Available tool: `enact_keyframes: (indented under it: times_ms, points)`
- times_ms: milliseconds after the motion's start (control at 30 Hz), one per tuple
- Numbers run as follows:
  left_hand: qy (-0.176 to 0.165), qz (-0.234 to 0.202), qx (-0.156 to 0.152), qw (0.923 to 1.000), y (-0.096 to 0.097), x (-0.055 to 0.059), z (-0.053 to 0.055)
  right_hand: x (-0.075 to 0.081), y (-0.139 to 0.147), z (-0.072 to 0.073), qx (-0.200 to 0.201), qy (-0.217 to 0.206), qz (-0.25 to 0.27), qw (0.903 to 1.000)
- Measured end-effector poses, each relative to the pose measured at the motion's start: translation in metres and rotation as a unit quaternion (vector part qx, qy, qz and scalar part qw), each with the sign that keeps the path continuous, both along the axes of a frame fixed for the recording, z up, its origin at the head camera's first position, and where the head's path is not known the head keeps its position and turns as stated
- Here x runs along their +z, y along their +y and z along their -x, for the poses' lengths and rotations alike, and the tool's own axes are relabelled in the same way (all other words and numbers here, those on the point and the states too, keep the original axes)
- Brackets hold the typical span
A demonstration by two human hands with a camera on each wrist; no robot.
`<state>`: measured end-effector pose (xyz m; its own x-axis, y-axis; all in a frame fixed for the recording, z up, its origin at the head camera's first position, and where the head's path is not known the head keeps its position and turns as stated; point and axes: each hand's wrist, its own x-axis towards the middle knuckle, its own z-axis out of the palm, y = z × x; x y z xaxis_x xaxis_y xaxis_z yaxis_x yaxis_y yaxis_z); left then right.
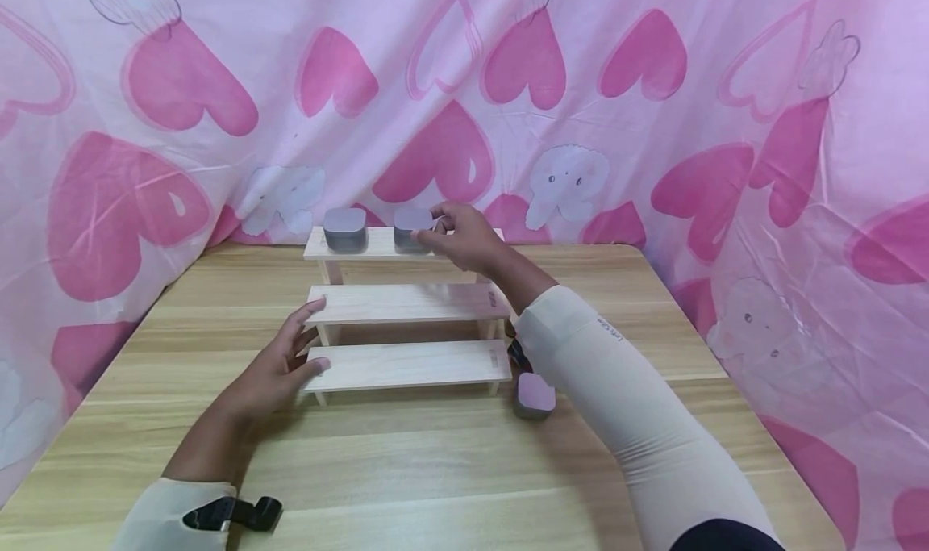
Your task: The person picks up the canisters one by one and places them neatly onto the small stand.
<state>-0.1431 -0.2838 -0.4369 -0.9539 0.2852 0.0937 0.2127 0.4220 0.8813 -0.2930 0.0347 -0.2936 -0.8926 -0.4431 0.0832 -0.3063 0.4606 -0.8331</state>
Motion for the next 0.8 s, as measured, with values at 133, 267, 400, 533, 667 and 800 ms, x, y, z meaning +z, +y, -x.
enact_keyframes:
  times_ms: [133,267,400,533,667,800]
  points:
    - [0.002,-0.008,-0.006,0.9999,-0.0001,-0.0016,0.0009,0.0005,0.0002,-0.0002,0.003,-0.004,-0.006,1.0000]
    - [0.001,-0.004,-0.004,1.0000,0.0002,-0.0004,0.0010,0.0008,0.0004,0.0004,0.005,-0.007,-0.007,0.9999]
    - [0.001,0.003,-0.002,1.0000,0.0006,0.0013,0.0006,0.0003,0.0005,0.0017,0.005,-0.012,-0.005,0.9999]
    - [-0.001,0.006,-0.001,1.0000,0.0006,0.0019,0.0004,0.0002,0.0005,0.0019,0.006,-0.013,-0.006,0.9999]
    - [0.000,0.006,-0.001,1.0000,0.0006,0.0014,0.0006,0.0003,0.0007,0.0014,0.007,-0.015,-0.006,0.9998]
    - [0.005,0.005,-0.002,1.0000,0.0008,0.0005,0.0012,0.0004,0.0009,0.0013,0.006,-0.016,-0.009,0.9998]
